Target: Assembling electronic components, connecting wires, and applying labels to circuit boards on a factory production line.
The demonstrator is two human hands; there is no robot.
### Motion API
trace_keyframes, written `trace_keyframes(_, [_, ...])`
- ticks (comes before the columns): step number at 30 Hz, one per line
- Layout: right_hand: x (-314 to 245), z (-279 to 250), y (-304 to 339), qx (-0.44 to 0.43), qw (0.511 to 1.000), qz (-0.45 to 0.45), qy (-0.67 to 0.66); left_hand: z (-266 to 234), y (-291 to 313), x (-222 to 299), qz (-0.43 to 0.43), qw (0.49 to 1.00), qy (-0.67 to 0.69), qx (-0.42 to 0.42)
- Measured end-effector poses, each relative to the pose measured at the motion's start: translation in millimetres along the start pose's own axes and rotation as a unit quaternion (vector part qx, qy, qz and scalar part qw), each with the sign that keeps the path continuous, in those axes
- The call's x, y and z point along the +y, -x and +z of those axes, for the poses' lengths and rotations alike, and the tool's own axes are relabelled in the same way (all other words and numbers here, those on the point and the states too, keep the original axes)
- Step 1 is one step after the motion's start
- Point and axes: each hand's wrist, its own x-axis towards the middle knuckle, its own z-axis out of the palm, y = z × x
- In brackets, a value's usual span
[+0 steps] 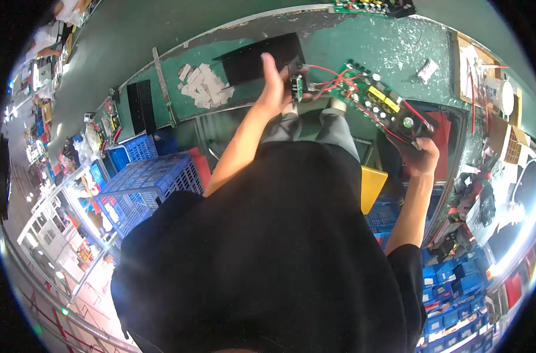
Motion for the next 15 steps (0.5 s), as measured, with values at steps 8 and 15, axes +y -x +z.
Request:
trace_keyframes(8, [-3.2,-22.6,-108.7,-0.027,0.998,0.054,0.004,-14.3,-23.9,-0.9,0.124,0.928,-0.323,0.142])
trace_keyframes(15, [-0.8,-61.9,-171.7,-0.048,0.983,0.129,0.121,-51.2,-2.5,-23.3,0.109,0.989,-0.045,0.093])
